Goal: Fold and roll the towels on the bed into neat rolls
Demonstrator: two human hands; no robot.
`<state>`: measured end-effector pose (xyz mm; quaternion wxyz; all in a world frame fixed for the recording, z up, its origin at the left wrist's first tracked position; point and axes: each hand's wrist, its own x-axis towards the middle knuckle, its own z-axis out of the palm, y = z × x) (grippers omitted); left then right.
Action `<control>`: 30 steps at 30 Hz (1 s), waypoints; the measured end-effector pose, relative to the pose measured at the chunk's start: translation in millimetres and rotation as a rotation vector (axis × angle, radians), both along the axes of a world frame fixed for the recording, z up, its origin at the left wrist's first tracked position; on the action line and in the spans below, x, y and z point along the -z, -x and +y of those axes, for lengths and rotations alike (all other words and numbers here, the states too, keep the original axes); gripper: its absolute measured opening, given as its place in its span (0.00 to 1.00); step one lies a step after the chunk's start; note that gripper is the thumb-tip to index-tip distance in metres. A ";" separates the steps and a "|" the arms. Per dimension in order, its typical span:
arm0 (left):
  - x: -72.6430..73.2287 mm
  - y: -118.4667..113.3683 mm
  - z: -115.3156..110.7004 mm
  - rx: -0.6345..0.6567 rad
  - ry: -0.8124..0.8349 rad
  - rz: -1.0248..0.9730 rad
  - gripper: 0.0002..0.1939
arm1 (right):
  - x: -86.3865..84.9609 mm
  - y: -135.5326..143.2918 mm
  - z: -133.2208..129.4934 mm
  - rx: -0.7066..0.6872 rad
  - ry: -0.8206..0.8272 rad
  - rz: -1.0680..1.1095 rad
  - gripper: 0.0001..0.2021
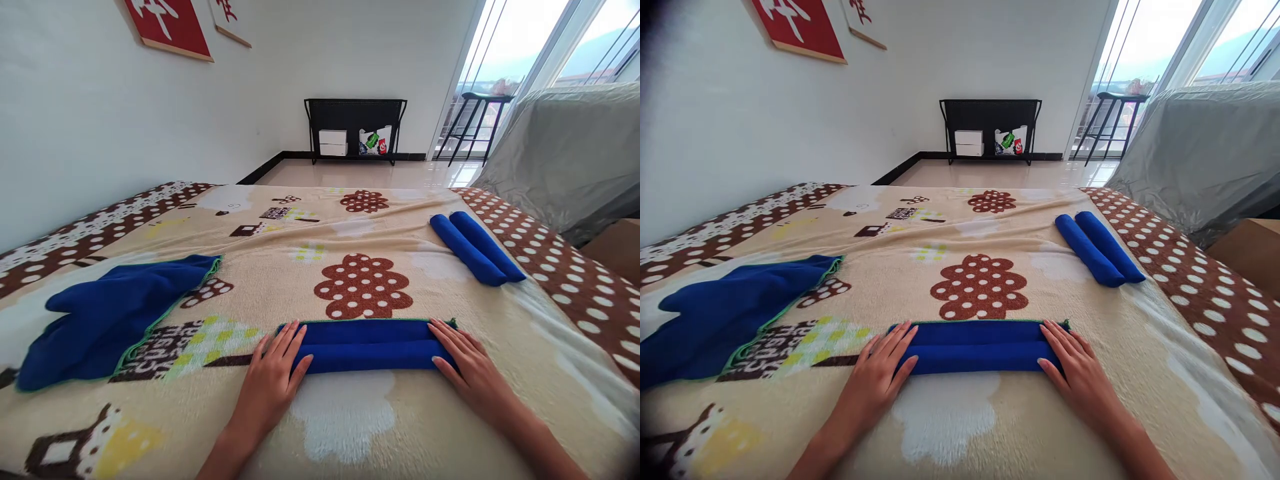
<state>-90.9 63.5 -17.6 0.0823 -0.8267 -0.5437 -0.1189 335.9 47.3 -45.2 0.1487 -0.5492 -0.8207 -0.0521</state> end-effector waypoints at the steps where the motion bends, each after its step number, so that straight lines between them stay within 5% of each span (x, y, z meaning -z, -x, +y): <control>1: -0.9 3.2 -1.4 0.023 -0.029 0.012 0.28 | -1.0 -1.8 -1.4 -0.010 -0.007 -0.005 0.32; 6: -12.3 12.0 -18.6 0.123 -0.229 0.023 0.24 | -0.8 -9.9 -19.3 -0.029 -0.149 0.004 0.30; 10: -15.7 17.5 -31.1 0.175 -0.180 -0.032 0.24 | 10.1 -22.4 -33.7 -0.021 -0.226 0.021 0.28; 14: -13.8 14.6 -21.7 0.134 -0.154 -0.092 0.24 | 6.8 -20.7 -22.9 -0.012 -0.227 0.011 0.21; 18: -23.0 4.9 1.5 0.037 -0.051 -0.069 0.19 | -15.8 -11.2 5.2 0.028 -0.129 0.005 0.14; 23: -41.4 -34.7 25.0 -0.047 -0.043 0.031 0.16 | -35.4 27.1 36.8 0.091 -0.138 -0.017 0.14; 27: -34.7 -87.7 33.6 0.178 -0.051 0.057 0.23 | -32.4 88.7 45.0 -0.090 -0.135 -0.024 0.26; 30: -22.2 -101.6 36.3 0.320 -0.037 0.066 0.27 | -26.4 109.7 41.9 -0.199 -0.121 -0.023 0.30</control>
